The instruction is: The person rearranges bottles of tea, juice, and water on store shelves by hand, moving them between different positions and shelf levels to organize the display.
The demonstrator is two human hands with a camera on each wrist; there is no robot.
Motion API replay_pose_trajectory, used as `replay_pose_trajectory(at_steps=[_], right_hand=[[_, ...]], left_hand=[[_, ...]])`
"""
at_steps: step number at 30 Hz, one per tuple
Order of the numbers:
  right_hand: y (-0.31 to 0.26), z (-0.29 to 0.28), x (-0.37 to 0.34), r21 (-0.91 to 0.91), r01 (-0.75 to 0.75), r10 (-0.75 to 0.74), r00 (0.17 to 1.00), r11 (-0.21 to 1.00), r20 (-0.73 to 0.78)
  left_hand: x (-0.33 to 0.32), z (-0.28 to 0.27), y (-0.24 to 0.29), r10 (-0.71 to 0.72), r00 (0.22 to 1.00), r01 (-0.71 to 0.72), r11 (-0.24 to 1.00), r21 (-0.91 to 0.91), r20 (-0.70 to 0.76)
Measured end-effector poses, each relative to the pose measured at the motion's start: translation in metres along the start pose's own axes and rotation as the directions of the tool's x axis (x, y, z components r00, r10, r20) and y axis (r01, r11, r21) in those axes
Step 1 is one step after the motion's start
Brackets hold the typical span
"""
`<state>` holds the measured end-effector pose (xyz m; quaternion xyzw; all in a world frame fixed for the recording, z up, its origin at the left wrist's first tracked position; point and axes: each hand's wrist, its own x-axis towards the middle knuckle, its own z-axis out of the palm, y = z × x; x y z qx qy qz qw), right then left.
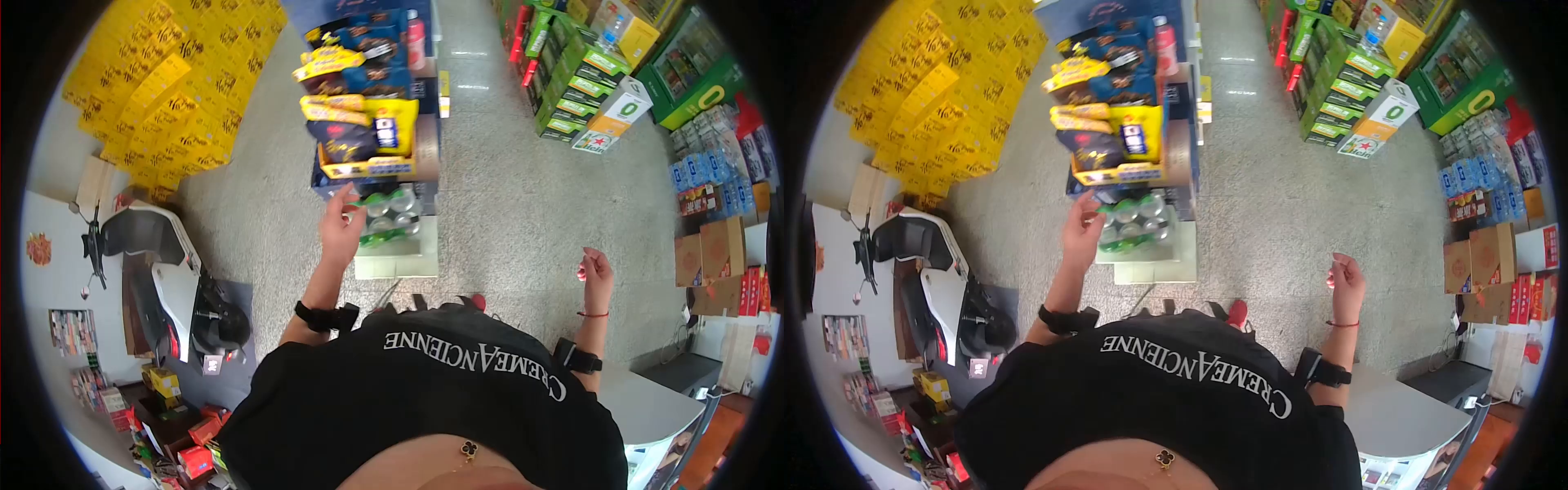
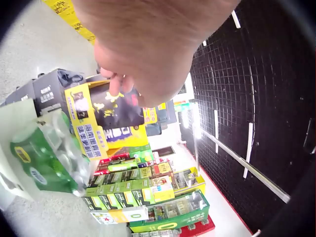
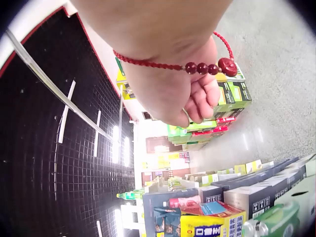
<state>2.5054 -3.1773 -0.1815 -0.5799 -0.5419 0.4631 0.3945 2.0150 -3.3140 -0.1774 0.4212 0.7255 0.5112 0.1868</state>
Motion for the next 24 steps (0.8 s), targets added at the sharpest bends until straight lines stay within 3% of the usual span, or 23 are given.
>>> replay_pose_trajectory(at_steps=[3, 8, 11, 13, 16, 18, 22, 24], right_hand=[[0.001, -0.058, 0.031, -0.023, -0.029, 0.028, 0.999, 0.999, -0.016], [-0.002, -0.111, 0.100, -0.093, 0.000, -0.001, 1.000, 0.996, -0.009], [-0.004, -0.108, 0.144, -0.081, 0.016, -0.015, 1.000, 0.997, 0.011], [-0.005, -0.098, 0.179, -0.033, 0.014, -0.011, 0.995, 0.999, 0.103], [-0.017, -0.080, 0.239, -0.052, 0.027, -0.019, 0.987, 0.998, 0.161], [-0.023, -0.070, 0.281, -0.062, 0.055, -0.041, 0.977, 0.997, 0.210], [-0.044, -0.058, 0.366, -0.104, 0.086, -0.065, 0.979, 0.991, 0.194], [-0.058, -0.049, 0.401, -0.033, 0.102, -0.093, 0.975, 0.994, 0.201]], left_hand=[[0.011, 0.078, 0.037, 0.020, 0.998, -0.011, 0.989, -0.146, 0.057], [0.044, 0.154, 0.092, 0.113, 0.989, -0.096, 0.981, -0.167, 0.095], [0.069, 0.178, 0.104, 0.123, 0.988, -0.112, 0.986, -0.121, 0.089], [0.088, 0.194, 0.101, 0.147, 0.987, -0.136, 0.978, -0.159, 0.058], [0.124, 0.216, 0.092, 0.063, 0.998, -0.061, 0.986, -0.156, 0.011], [0.154, 0.232, 0.089, 0.111, 0.993, -0.114, 0.986, -0.118, -0.027], [0.227, 0.261, 0.102, 0.116, 0.991, -0.122, 0.988, -0.094, -0.073], [0.270, 0.275, 0.111, 0.123, 0.990, -0.128, 0.988, -0.083, -0.064]])
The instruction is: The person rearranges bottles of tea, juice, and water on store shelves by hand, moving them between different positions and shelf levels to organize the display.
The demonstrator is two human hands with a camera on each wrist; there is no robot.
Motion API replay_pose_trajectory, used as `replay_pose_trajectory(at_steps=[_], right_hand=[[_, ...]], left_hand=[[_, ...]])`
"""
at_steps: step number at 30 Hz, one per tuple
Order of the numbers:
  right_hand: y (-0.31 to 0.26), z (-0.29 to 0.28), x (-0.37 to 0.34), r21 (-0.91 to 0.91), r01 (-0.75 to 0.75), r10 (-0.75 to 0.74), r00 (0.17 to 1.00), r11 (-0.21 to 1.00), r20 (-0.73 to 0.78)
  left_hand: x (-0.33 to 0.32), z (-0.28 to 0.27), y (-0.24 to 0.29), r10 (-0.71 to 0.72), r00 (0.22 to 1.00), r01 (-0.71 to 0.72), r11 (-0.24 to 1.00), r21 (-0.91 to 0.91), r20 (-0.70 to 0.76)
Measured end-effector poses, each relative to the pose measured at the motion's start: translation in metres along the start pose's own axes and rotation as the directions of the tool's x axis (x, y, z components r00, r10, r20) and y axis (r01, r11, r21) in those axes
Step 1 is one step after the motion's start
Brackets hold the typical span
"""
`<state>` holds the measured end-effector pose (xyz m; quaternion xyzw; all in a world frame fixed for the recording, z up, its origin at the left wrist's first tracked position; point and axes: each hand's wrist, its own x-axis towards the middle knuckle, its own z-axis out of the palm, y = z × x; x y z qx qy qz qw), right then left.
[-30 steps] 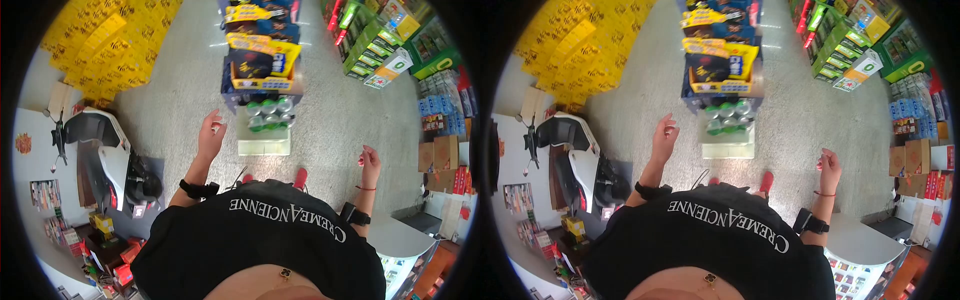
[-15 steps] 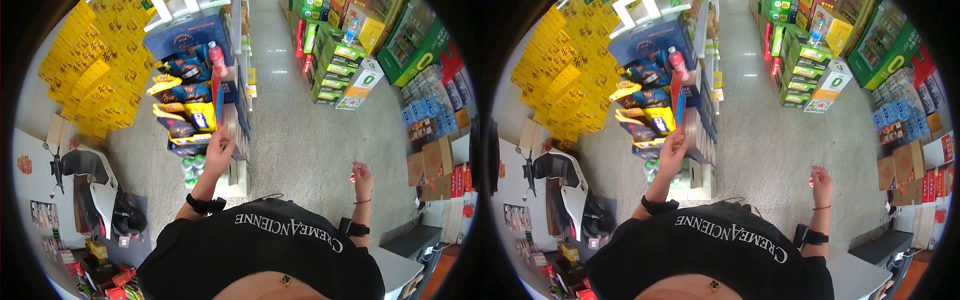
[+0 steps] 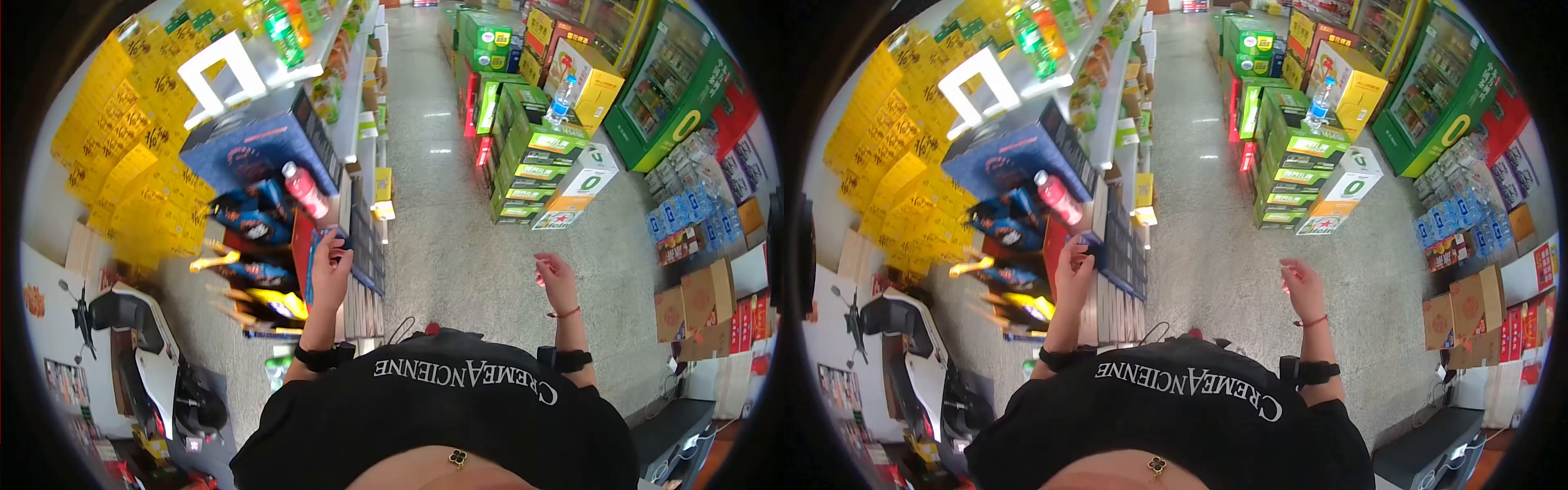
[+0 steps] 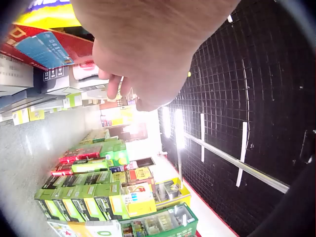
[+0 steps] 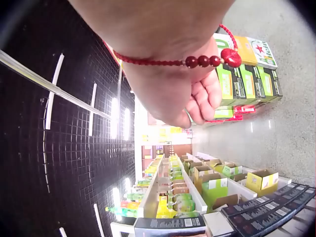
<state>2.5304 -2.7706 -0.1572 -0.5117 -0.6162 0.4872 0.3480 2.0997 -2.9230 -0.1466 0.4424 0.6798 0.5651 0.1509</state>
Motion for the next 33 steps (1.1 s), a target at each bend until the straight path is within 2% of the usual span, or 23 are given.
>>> replay_pose_trajectory(at_steps=[3, 5, 7, 10, 13, 16, 18, 23, 25, 27, 29, 31, 33], right_hand=[[-0.008, -0.007, 0.051, -0.005, 0.050, -0.050, 0.999, 0.999, -0.012], [-0.015, -0.017, 0.074, -0.011, 0.023, -0.023, 0.999, 1.000, -0.025], [-0.016, -0.028, 0.104, -0.020, 0.005, -0.005, 1.000, 1.000, -0.029], [0.001, -0.046, 0.157, -0.024, -0.016, 0.015, 1.000, 1.000, -0.026], [0.004, -0.057, 0.222, -0.008, 0.027, -0.027, 0.999, 1.000, -0.045], [-0.007, -0.059, 0.276, 0.027, -0.031, 0.032, 0.999, 0.999, -0.032], [-0.012, -0.055, 0.318, 0.058, 0.012, -0.017, 0.995, 0.998, 0.095], [-0.027, -0.016, 0.423, 0.029, 0.047, -0.052, 0.973, 0.998, 0.223], [-0.047, 0.005, 0.460, 0.070, 0.120, -0.136, 0.937, 0.990, 0.322], [-0.059, 0.026, 0.502, 0.075, 0.138, -0.156, 0.929, 0.988, 0.337], [-0.067, 0.049, 0.552, 0.062, 0.225, -0.231, 0.890, 0.972, 0.393], [-0.081, 0.072, 0.600, 0.032, 0.233, -0.226, 0.889, 0.972, 0.398], [-0.093, 0.096, 0.648, 0.095, 0.318, -0.331, 0.870, 0.943, 0.366]], left_hand=[[0.058, 0.030, 0.004, 0.019, 0.999, -0.020, 1.000, 0.020, 0.035], [0.095, 0.056, 0.016, 0.043, 0.999, -0.042, 0.998, -0.045, 0.027], [0.130, 0.081, 0.024, 0.046, 0.998, -0.045, 0.999, -0.020, 0.043], [0.174, 0.118, 0.023, 0.038, 0.998, -0.031, 0.989, -0.144, 0.051], [0.217, 0.147, 0.029, 0.039, 0.999, -0.035, 0.994, -0.100, 0.034], [0.264, 0.173, 0.023, 0.036, 0.999, -0.036, 0.997, -0.064, 0.005], [0.297, 0.187, 0.026, 0.036, 0.999, -0.036, 0.998, -0.052, 0.004], [0.367, 0.212, 0.034, 0.027, 0.998, -0.027, 1.000, 0.015, -0.048], [0.396, 0.219, 0.027, 0.019, 0.998, -0.018, 1.000, 0.020, -0.052], [0.427, 0.223, 0.014, 0.031, 0.998, -0.027, 0.997, 0.073, -0.060], [0.464, 0.226, 0.002, 0.043, 0.995, -0.036, 0.996, 0.075, -0.088], [0.500, 0.228, -0.011, 0.044, 0.993, -0.035, 0.996, 0.079, -0.112], [0.547, 0.230, -0.018, 0.077, 0.989, -0.070, 0.996, 0.059, -0.127]])
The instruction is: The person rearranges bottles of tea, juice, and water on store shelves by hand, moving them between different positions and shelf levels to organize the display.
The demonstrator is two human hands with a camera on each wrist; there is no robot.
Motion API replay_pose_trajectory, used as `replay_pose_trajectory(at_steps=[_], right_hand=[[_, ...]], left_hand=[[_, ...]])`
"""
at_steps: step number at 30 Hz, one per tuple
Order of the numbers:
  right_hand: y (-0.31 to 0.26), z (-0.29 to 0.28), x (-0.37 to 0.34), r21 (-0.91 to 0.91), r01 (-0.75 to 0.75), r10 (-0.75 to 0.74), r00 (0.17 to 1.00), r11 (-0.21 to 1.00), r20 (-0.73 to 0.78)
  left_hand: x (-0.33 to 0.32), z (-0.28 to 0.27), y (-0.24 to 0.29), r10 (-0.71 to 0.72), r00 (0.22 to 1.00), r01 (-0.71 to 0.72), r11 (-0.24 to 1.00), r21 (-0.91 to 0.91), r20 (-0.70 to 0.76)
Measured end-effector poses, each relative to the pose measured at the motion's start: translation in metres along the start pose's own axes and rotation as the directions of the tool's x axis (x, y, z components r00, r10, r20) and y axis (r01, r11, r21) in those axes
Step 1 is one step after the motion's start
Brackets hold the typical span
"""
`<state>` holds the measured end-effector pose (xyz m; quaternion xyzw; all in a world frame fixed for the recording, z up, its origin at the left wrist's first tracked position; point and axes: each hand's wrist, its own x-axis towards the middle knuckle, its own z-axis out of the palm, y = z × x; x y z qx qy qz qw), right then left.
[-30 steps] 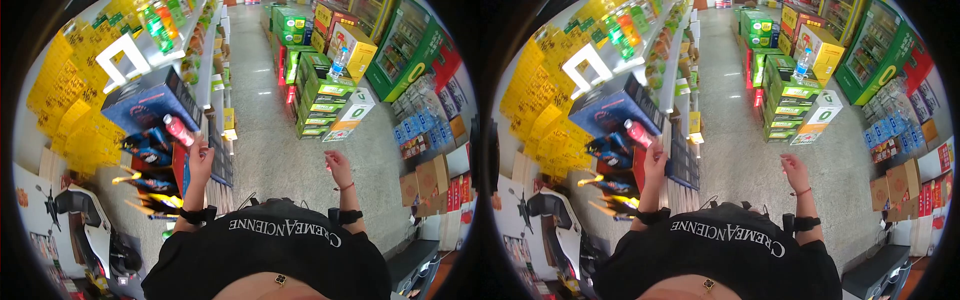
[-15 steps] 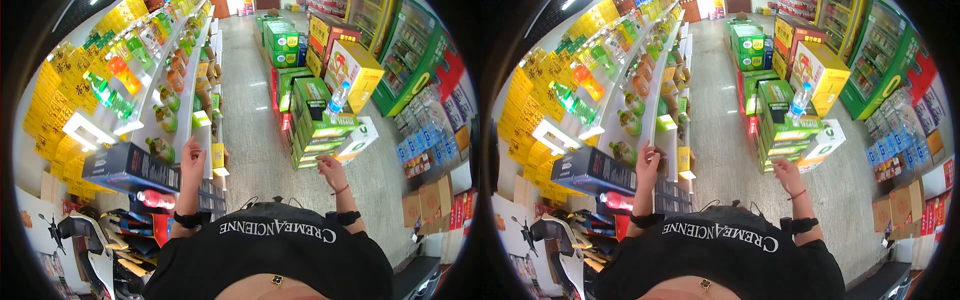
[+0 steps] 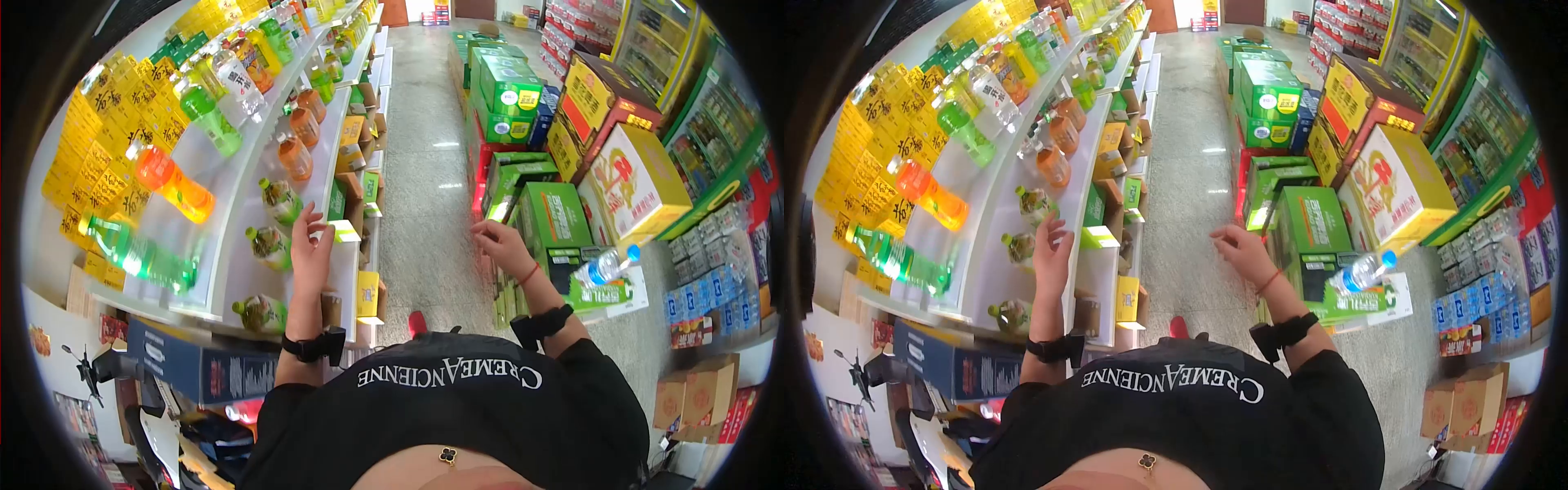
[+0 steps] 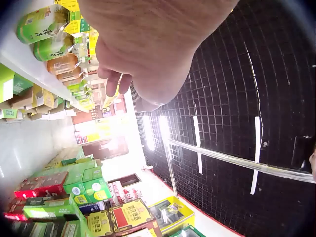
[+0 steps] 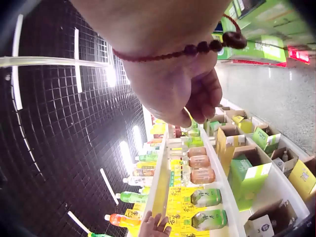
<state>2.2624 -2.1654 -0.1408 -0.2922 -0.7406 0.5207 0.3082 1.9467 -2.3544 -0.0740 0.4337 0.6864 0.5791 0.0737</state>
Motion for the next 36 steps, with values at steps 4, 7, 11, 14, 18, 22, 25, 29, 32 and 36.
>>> replay_pose_trajectory(at_steps=[4, 7, 11, 14, 18, 22, 25, 29, 32, 36], right_hand=[[-0.003, 0.001, 0.096, -0.008, -0.044, 0.044, 0.999, 0.999, -0.004], [-0.005, -0.003, 0.160, -0.016, -0.040, 0.040, 0.999, 0.999, 0.009], [0.011, -0.019, 0.229, 0.000, -0.050, 0.050, 0.998, 0.999, -0.023], [0.029, -0.039, 0.289, 0.020, -0.049, 0.050, 0.997, 0.999, -0.055], [0.047, -0.070, 0.364, 0.141, -0.039, 0.048, 0.997, 0.989, -0.061], [0.070, -0.106, 0.447, 0.123, -0.024, 0.030, 0.998, 0.992, -0.049], [0.080, -0.118, 0.503, 0.129, -0.029, 0.029, 1.000, 0.991, -0.001], [0.092, -0.105, 0.572, 0.155, -0.089, 0.072, 0.991, 0.984, 0.109], [0.087, -0.092, 0.612, 0.116, -0.075, 0.057, 0.986, 0.990, 0.154], [0.088, -0.077, 0.678, 0.074, -0.006, -0.008, 0.981, 0.997, 0.193]], left_hand=[[0.093, 0.016, -0.014, 0.016, 1.000, -0.017, 0.999, -0.034, -0.026], [0.162, 0.030, -0.021, 0.068, 0.997, -0.069, 0.996, -0.053, -0.020], [0.250, 0.069, -0.016, 0.061, 0.998, -0.062, 0.997, -0.055, -0.012], [0.338, 0.103, -0.029, 0.131, 0.989, -0.134, 0.990, -0.034, -0.065], [0.459, 0.133, -0.017, 0.106, 0.984, -0.086, 0.987, 0.135, -0.146], [0.592, 0.148, -0.043, 0.265, 0.921, -0.109, 0.880, 0.463, -0.286], [0.645, 0.149, -0.046, 0.200, 0.923, 0.006, 0.847, 0.532, -0.329], [0.695, 0.148, -0.071, 0.188, 0.931, 0.045, 0.792, 0.609, -0.313], [0.718, 0.151, -0.080, 0.104, 0.943, 0.112, 0.796, 0.595, -0.316], [0.763, 0.151, -0.115, 0.080, 0.921, 0.160, 0.813, 0.559, -0.380]])
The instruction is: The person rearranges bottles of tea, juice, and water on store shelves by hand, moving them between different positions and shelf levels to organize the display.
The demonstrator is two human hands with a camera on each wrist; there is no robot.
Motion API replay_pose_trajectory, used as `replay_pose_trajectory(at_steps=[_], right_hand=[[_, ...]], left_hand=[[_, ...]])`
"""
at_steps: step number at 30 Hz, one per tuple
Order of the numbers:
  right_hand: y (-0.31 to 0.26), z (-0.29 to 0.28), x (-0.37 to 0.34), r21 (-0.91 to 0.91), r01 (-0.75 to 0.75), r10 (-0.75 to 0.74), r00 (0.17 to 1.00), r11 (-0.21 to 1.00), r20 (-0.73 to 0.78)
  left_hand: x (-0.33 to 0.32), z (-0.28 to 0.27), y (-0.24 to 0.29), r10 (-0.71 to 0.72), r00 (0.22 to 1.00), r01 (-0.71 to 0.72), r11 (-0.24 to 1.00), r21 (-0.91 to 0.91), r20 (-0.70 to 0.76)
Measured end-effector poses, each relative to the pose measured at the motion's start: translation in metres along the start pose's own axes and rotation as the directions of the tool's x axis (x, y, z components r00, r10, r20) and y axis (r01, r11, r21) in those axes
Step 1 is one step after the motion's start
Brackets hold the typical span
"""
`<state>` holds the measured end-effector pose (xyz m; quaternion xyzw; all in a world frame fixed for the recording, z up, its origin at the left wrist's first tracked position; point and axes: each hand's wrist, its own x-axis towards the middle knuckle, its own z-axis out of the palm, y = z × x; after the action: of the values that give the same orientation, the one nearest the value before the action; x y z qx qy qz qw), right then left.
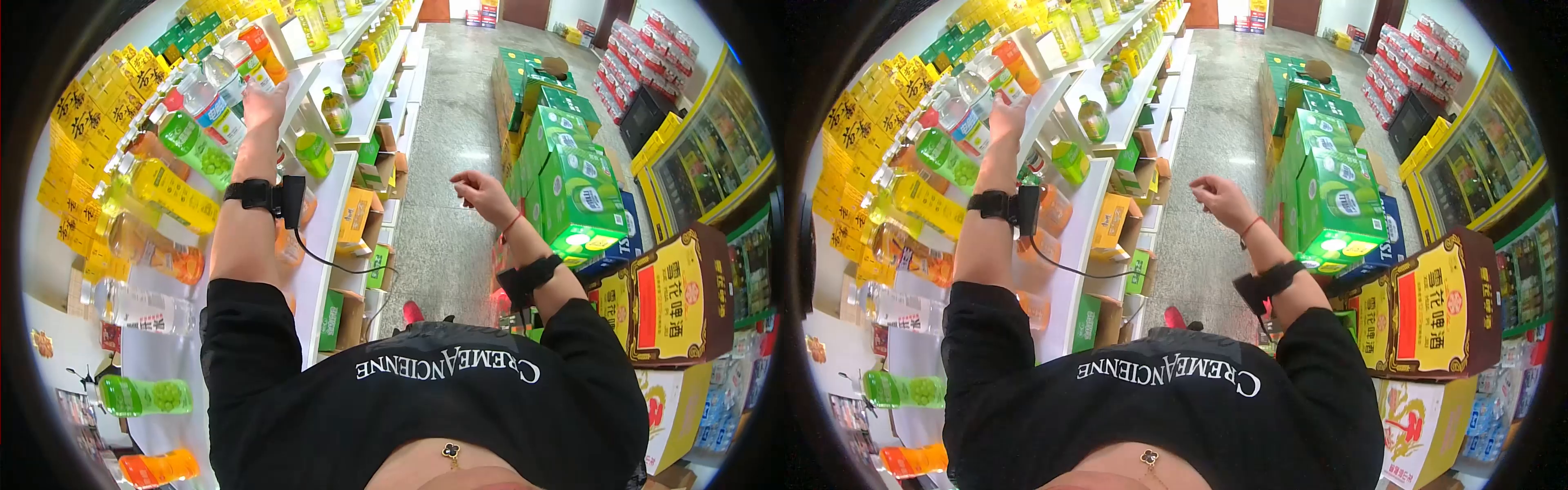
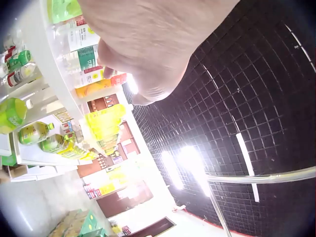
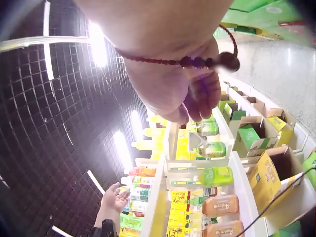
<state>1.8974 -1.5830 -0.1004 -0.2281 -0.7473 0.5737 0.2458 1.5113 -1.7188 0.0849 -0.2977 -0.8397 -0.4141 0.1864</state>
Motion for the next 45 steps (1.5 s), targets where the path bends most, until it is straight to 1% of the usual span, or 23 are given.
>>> replay_pose_trajectory(at_steps=[3, 5, 7, 9, 10, 12, 13, 17, 20, 22, 23, 25, 27, 28, 29, 30, 32, 34, 36, 38, 39, 41, 45], right_hand=[[-0.013, 0.007, 0.060, -0.043, 0.055, -0.055, 0.998, 0.998, 0.010], [-0.025, 0.018, 0.098, -0.073, 0.081, -0.080, 0.997, 0.994, 0.018], [-0.038, 0.032, 0.137, -0.130, 0.193, -0.192, 0.981, 0.972, 0.026], [-0.059, 0.048, 0.167, 0.003, 0.179, -0.178, 0.981, 0.984, 0.076], [-0.064, 0.053, 0.183, -0.007, 0.174, -0.173, 0.982, 0.985, 0.071], [-0.069, 0.066, 0.214, -0.120, 0.369, -0.364, 0.929, 0.922, 0.058], [-0.073, 0.071, 0.226, -0.120, 0.359, -0.354, 0.933, 0.925, 0.064], [-0.089, 0.088, 0.280, -0.121, 0.429, -0.417, 0.902, 0.895, 0.117], [-0.113, 0.103, 0.298, -0.124, 0.451, -0.419, 0.881, 0.884, 0.219], [-0.127, 0.120, 0.317, -0.035, 0.471, -0.446, 0.855, 0.881, 0.265], [-0.132, 0.128, 0.329, -0.033, 0.509, -0.479, 0.828, 0.860, 0.293], [-0.142, 0.151, 0.348, -0.051, 0.552, -0.512, 0.801, 0.832, 0.311], [-0.154, 0.173, 0.367, -0.076, 0.622, -0.574, 0.757, 0.779, 0.311], [-0.157, 0.183, 0.372, -0.069, 0.627, -0.579, 0.751, 0.776, 0.316], [-0.159, 0.193, 0.377, -0.138, 0.614, -0.558, 0.774, 0.777, 0.299], [-0.164, 0.201, 0.380, -0.209, 0.596, -0.538, 0.796, 0.775, 0.276], [-0.167, 0.219, 0.392, -0.252, 0.619, -0.561, 0.784, 0.744, 0.268], [-0.171, 0.234, 0.403, -0.268, 0.560, -0.477, 0.819, 0.784, 0.318], [-0.174, 0.239, 0.404, -0.273, 0.544, -0.461, 0.830, 0.793, 0.314], [-0.187, 0.238, 0.392, -0.407, 0.463, -0.357, 0.880, 0.787, 0.312], [-0.184, 0.241, 0.394, -0.407, 0.463, -0.357, 0.881, 0.787, 0.312], [-0.175, 0.252, 0.398, -0.435, 0.490, -0.442, 0.871, 0.756, 0.213], [-0.175, 0.255, 0.400, -0.435, 0.506, -0.460, 0.862, 0.745, 0.215]], left_hand=[[0.023, 0.024, -0.014, -0.056, 0.998, 0.055, 0.996, -0.065, -0.015], [0.035, 0.040, -0.016, -0.161, 0.979, 0.163, 0.987, 0.007, -0.125], [0.035, 0.049, -0.016, -0.138, 0.979, 0.130, 0.990, -0.061, -0.149], [0.025, 0.060, -0.008, -0.129, 0.971, 0.097, 0.981, -0.166, -0.199], [0.021, 0.066, -0.002, -0.132, 0.973, 0.098, 0.979, -0.176, -0.191], [0.012, 0.073, 0.004, -0.101, 0.964, 0.044, 0.972, -0.232, -0.244], [0.011, 0.075, 0.004, -0.073, 0.958, -0.003, 0.964, -0.266, -0.276], [0.021, 0.078, -0.008, -0.113, 0.974, 0.069, 0.974, -0.217, -0.198], [0.015, 0.074, -0.009, -0.132, 0.976, 0.077, 0.951, -0.298, -0.170], [0.015, 0.070, -0.008, -0.203, 0.966, 0.136, 0.926, -0.351, -0.162], [0.016, 0.070, -0.012, -0.214, 0.960, 0.143, 0.929, -0.342, -0.180], [0.020, 0.075, -0.021, -0.220, 0.942, 0.171, 0.964, -0.202, -0.252], [0.020, 0.075, -0.027, -0.172, 0.955, 0.135, 0.977, -0.165, -0.241], [0.017, 0.073, -0.030, -0.136, 0.967, 0.108, 0.985, -0.134, -0.214], [0.014, 0.072, -0.033, -0.140, 0.965, 0.113, 0.985, -0.131, -0.222], [0.012, 0.068, -0.024, -0.168, 0.967, 0.134, 0.974, -0.181, -0.189], [0.008, 0.066, -0.023, -0.197, 0.968, 0.159, 0.960, -0.230, -0.154], [0.009, 0.065, -0.027, -0.178, 0.972, 0.131, 0.952, -0.275, -0.155], [0.010, 0.068, -0.034, -0.197, 0.964, 0.138, 0.944, -0.299, -0.177], [0.013, 0.069, -0.036, -0.212, 0.957, 0.141, 0.936, -0.323, -0.198], [0.013, 0.069, -0.035, -0.208, 0.959, 0.136, 0.933, -0.333, -0.191], [0.011, 0.068, -0.034, -0.200, 0.963, 0.131, 0.931, -0.340, -0.178], [0.012, 0.065, -0.032, -0.231, 0.961, 0.155, 0.904, -0.398, -0.152]])
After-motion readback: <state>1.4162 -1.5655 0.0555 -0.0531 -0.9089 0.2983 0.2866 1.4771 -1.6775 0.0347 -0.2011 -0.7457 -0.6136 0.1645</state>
